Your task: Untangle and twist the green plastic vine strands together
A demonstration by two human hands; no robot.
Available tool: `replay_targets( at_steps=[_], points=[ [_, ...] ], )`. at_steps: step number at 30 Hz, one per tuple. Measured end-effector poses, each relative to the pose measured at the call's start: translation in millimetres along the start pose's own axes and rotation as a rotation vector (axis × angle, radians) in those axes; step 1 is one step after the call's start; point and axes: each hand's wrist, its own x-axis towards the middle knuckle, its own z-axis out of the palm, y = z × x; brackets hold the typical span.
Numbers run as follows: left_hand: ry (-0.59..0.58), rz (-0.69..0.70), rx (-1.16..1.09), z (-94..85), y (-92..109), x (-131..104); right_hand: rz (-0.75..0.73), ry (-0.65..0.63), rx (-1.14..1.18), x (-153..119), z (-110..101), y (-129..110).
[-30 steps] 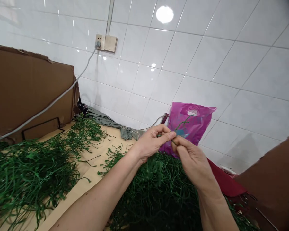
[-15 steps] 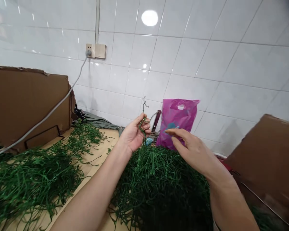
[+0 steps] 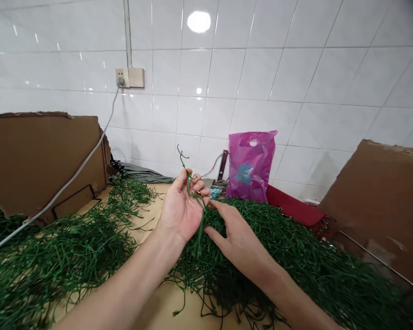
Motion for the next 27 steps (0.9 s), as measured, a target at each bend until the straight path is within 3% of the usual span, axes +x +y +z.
replay_targets(
  at_steps=[2,5,8,10,13,16,18,22,24,27],
  points=[
    [0.014,-0.007,0.034,2.1,-0.2,-12.9,0.022,-0.028,-0.002,-4.1,17.7,-1.2],
    [-0.024,0.076,0.150,-6.6,12.0,-34.2,0.004,-0.035,-0.019,-9.2,25.4,-4.2],
    [0.015,0.148,0.259,-36.8,32.7,-60.1,-0.036,0.058,-0.015,-16.2,16.9,-1.1],
    [0.083,0.112,0.309,-64.3,44.5,-77.8,0.005,0.098,0.034,-20.9,8.0,3.9],
    [0.117,0.008,0.463,-100.5,53.5,-95.6,0.073,0.002,0.106,-24.8,-2.6,9.1],
    [0.118,0.031,0.807,-119.7,49.8,-96.1,0.027,-0.150,0.166,-25.8,-3.7,6.8],
    [0.053,0.066,1.066,-123.3,40.7,-90.6,-0.009,-0.212,0.211,-26.8,1.2,1.9],
    [-0.153,-0.128,1.299,-123.0,16.6,-84.0,0.040,-0.263,0.328,-29.9,13.1,-7.1],
    [-0.161,-0.140,1.367,-125.3,9.6,-85.8,0.087,-0.287,0.381,-30.8,14.7,-7.6],
    [-0.081,-0.088,1.511,-133.1,9.7,-91.2,0.119,-0.271,0.315,-32.7,11.4,-3.5]
  ],
)
